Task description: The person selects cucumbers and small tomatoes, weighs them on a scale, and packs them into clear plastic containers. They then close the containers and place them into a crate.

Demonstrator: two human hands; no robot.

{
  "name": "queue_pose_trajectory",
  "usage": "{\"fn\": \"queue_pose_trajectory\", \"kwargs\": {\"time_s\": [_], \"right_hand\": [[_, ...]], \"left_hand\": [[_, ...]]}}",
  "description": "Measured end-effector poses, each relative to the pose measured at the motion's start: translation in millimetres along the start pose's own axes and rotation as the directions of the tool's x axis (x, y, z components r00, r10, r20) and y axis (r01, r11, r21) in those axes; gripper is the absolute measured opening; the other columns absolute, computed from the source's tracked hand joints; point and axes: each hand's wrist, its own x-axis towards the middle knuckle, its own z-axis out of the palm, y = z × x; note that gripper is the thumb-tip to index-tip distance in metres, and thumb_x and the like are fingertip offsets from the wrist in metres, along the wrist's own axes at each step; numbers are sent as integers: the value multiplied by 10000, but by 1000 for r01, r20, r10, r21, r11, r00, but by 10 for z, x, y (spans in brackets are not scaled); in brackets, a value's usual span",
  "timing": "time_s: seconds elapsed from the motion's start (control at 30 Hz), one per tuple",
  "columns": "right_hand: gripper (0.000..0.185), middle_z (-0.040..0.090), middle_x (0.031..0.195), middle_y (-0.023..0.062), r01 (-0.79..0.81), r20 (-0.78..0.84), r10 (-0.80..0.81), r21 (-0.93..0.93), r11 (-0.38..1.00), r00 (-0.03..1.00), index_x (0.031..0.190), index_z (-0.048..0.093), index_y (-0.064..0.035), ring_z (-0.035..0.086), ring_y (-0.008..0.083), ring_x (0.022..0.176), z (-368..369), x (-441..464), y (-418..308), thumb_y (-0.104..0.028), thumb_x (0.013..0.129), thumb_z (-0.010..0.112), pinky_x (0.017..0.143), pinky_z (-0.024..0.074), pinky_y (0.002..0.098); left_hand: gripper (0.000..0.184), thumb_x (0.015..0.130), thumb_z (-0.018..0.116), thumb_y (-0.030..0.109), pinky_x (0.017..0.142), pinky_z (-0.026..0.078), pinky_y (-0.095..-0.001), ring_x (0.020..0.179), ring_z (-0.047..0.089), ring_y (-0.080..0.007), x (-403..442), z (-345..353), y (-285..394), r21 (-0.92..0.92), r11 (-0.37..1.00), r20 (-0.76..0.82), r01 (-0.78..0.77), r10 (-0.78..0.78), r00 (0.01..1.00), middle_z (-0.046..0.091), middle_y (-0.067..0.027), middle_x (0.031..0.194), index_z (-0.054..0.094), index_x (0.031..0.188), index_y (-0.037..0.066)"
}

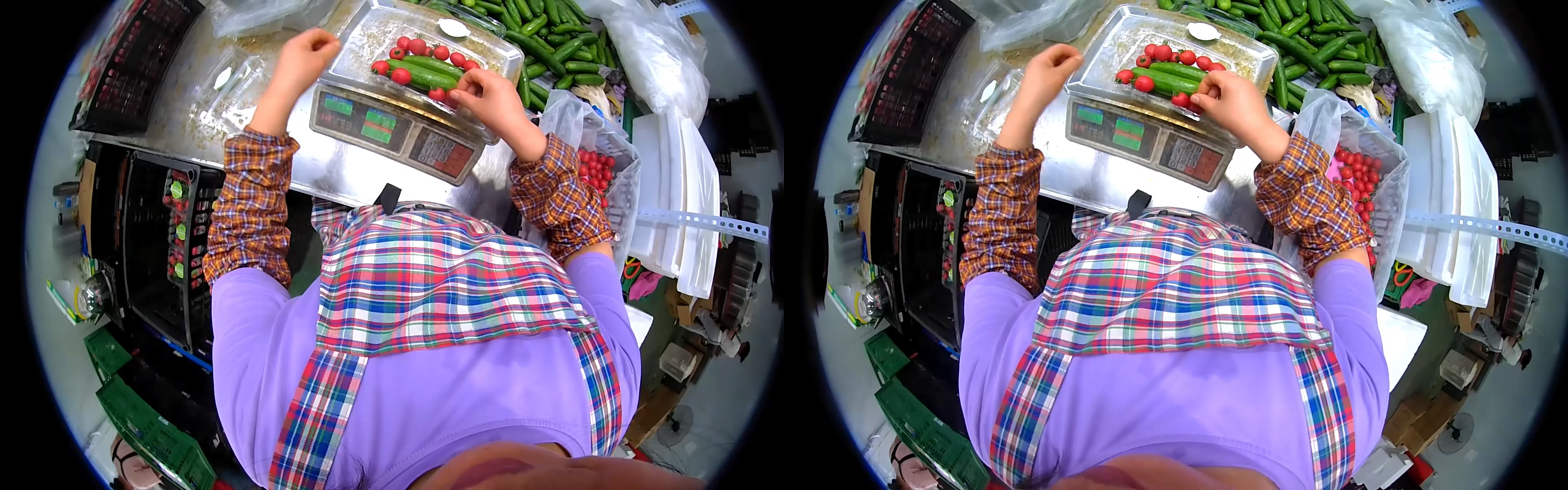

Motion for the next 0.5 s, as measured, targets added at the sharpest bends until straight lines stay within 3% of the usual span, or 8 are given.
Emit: {"fn": "queue_pose_trajectory", "kwargs": {"time_s": [0.07,0.1,0.13,0.2,0.3,0.4,0.5], "right_hand": [[159,581,686,81,12,53,-16,81,997,998,764,621,-49,572,196,609,8,-31,33,-172,735,718,562,456,315],[151,576,686,83,49,80,-58,112,993,995,766,621,-50,571,198,616,9,-64,31,-163,734,716,566,456,315],[144,570,686,85,84,106,-100,144,986,989,768,621,-51,570,200,623,4,-99,22,-155,734,715,569,457,316],[101,567,751,93,309,75,-309,13,951,948,794,617,-59,582,243,692,-14,-160,2,-118,746,684,602,465,330],[97,581,794,91,259,50,-259,12,966,965,822,630,-64,588,250,704,-81,-243,1,-122,757,673,618,474,330],[121,593,823,92,139,-4,-138,36,990,990,873,646,-69,589,230,692,-183,-310,63,-125,767,663,619,478,317],[181,605,851,81,6,-57,0,92,996,998,950,653,-56,574,162,644,-275,-311,172,-126,783,654,601,474,279]], "left_hand": [[213,829,662,224,645,442,-250,703,545,-99,-109,188,298,98,991,134,-88,74,988,633,-31,766,664,924,32],[222,808,679,252,639,445,-279,691,562,-146,-137,287,420,136,985,203,-105,76,976,641,-67,760,678,897,49],[231,787,688,274,664,451,-328,724,574,-227,-110,395,420,232,921,217,-312,264,940,641,-95,792,688,869,58],[218,760,699,279,698,449,-369,775,567,-287,-155,567,471,473,768,179,-431,395,901,624,-111,823,696,835,75],[224,737,717,286,737,447,-381,822,562,-302,-71,650,499,484,765,229,-425,358,905,599,-107,823,695,824,81],[260,712,734,307,745,446,-392,835,563,-308,140,566,507,356,835,285,-419,330,900,601,-113,844,694,819,74],[312,734,721,328,812,448,-390,916,578,-313,296,567,466,438,804,201,-402,348,916,622,-132,957,689,913,74]]}}
